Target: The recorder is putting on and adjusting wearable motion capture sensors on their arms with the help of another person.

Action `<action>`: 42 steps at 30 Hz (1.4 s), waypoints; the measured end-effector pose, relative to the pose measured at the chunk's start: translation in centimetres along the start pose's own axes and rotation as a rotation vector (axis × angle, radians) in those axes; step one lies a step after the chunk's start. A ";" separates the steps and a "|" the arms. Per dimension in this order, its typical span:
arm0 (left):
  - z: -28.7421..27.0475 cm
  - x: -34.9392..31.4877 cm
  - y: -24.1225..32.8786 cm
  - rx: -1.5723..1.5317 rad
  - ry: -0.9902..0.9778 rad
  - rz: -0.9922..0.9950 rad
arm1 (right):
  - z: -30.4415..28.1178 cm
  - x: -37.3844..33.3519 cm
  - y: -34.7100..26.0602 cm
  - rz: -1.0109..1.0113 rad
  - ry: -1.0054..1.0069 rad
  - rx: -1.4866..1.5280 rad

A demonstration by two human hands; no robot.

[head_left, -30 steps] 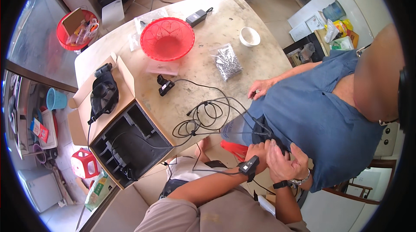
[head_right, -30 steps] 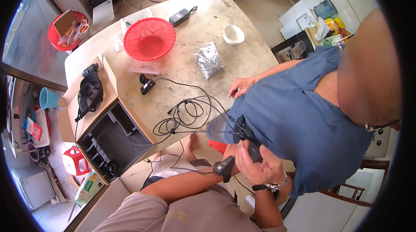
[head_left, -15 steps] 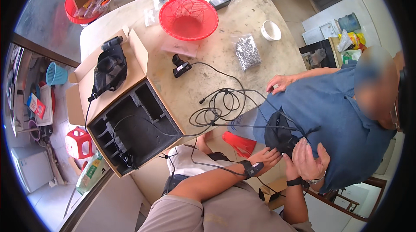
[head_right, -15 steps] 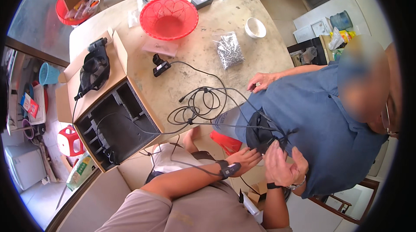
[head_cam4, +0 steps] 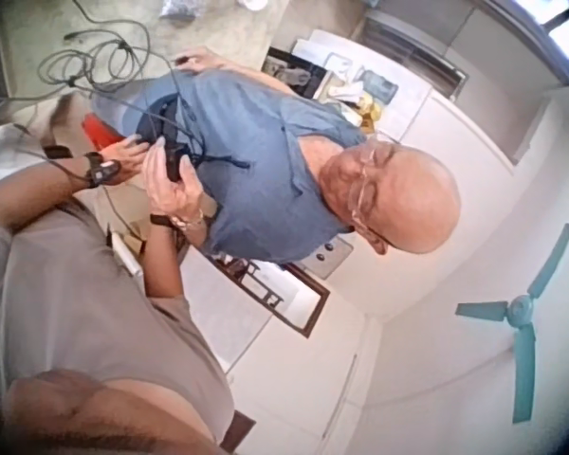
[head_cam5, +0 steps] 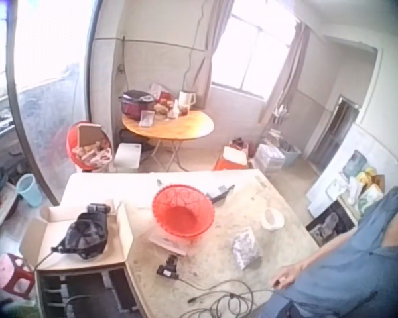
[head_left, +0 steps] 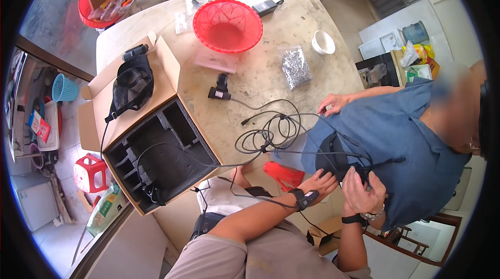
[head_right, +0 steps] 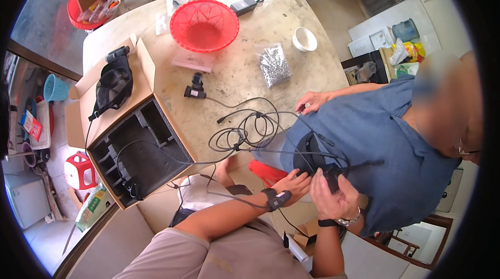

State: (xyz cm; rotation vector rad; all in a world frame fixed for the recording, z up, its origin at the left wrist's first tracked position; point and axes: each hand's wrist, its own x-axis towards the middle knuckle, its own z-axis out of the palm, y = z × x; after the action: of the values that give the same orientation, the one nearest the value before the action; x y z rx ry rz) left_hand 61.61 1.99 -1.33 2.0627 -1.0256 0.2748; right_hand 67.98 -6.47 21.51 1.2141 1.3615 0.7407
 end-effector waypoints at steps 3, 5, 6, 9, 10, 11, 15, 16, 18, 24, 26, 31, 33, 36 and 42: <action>0.6 0.0 -0.2 0.054 0.029 0.024 | -0.6 -1.4 -1.4 -0.383 -0.100 -0.208; 0.9 -0.2 -0.3 0.093 0.060 0.045 | -0.4 0.1 -0.6 -0.214 -0.069 -0.112; 0.8 -0.2 -0.6 0.117 0.104 0.027 | -0.3 0.8 -0.2 -0.045 -0.040 -0.016; 0.3 0.8 -1.6 0.155 0.137 -0.040 | -0.3 1.2 -0.1 -0.037 -0.045 0.002; 0.2 1.2 -1.7 0.171 0.126 -0.088 | -0.4 1.4 0.0 -0.037 -0.040 0.007; 1.2 1.2 -2.0 0.148 0.132 -0.067 | -0.3 1.6 0.1 -0.017 -0.021 0.046; 1.5 1.5 -2.3 0.269 0.102 0.025 | -0.1 1.3 0.3 -0.066 -0.030 0.045; 1.2 1.4 -2.3 0.272 0.099 0.028 | -0.1 1.2 0.1 -0.062 -0.032 0.044; -0.1 1.0 -2.7 0.126 0.040 0.100 | 0.0 1.1 -0.3 -0.074 0.010 -0.003; -2.6 1.9 -3.9 -0.117 -0.170 0.107 | 0.1 1.5 -0.8 -0.149 0.037 0.031; -3.1 1.7 -4.0 -0.180 -0.269 0.032 | 0.1 1.5 -1.2 -0.166 0.032 0.066; -0.9 0.8 -3.0 -0.158 -0.147 -0.151 | 0.0 2.3 -1.2 -0.144 0.029 0.090; -0.7 0.3 -2.6 -0.044 -0.059 -0.094 | 0.0 2.8 -0.6 -0.143 0.037 0.093; -1.1 0.5 -2.9 0.128 0.092 0.014 | 0.0 3.1 -0.4 -0.144 0.048 0.103; -1.7 0.8 -3.2 0.162 0.104 0.101 | -0.1 2.8 -1.5 -0.152 0.031 0.082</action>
State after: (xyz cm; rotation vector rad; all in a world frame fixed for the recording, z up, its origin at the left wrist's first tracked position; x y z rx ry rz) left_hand 64.78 3.95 -1.66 2.1183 -1.0754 0.5267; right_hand 67.88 -4.27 19.23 1.1520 1.5044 0.6045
